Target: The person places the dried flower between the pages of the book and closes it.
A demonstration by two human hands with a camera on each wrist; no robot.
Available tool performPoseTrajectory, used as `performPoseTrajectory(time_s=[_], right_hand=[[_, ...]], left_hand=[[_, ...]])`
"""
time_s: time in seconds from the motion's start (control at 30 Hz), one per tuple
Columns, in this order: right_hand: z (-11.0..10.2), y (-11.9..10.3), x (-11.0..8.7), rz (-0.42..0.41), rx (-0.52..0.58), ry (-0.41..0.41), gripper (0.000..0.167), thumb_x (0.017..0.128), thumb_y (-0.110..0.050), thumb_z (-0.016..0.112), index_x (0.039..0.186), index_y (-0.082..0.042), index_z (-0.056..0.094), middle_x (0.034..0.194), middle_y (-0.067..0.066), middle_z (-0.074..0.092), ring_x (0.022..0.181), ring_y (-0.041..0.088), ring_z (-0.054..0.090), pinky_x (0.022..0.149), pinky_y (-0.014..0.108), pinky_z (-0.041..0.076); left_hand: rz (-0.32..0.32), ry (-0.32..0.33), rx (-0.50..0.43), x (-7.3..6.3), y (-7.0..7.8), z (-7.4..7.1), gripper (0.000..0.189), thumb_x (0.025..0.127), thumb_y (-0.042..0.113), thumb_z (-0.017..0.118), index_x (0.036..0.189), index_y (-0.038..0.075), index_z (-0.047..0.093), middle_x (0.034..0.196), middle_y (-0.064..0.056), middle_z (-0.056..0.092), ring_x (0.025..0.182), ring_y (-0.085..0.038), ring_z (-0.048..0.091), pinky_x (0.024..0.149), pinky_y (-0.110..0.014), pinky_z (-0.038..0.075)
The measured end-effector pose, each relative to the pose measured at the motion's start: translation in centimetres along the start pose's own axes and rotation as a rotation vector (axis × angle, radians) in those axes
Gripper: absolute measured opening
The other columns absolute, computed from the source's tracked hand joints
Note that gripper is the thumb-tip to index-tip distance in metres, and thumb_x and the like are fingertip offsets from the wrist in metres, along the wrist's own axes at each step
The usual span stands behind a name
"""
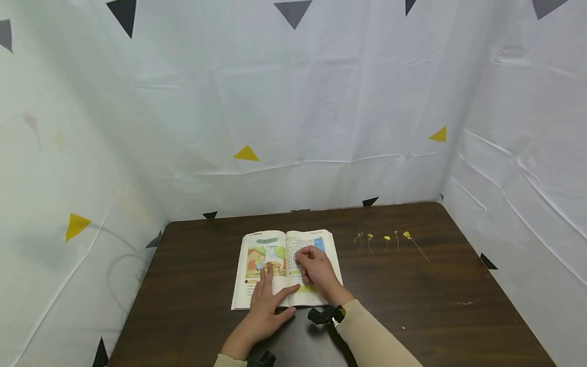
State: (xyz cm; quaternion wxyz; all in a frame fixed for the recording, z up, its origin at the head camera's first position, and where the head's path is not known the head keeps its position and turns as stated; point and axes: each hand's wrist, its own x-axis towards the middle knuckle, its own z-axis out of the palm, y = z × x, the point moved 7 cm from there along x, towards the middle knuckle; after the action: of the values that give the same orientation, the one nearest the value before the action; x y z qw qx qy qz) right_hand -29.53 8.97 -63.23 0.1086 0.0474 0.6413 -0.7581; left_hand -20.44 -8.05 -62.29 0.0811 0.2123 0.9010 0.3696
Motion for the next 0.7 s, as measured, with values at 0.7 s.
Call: performPoseTrajectory(time_s=[0.7], right_hand=[[-0.09,-0.21,-0.11,-0.07,0.008,-0.065,0.024,0.112,-0.01,0.053,0.129,0.005,0.06,0.113,0.02,0.076,0.056,0.01,0.049,0.045,0.023,0.047]], left_hand=[[-0.01,-0.017,0.014,0.06,-0.12,-0.14,0.05,0.105,0.047,0.07,0.155,0.042,0.061,0.183,-0.019,-0.014,0.169,-0.048,-0.017,0.13,-0.077,0.002]])
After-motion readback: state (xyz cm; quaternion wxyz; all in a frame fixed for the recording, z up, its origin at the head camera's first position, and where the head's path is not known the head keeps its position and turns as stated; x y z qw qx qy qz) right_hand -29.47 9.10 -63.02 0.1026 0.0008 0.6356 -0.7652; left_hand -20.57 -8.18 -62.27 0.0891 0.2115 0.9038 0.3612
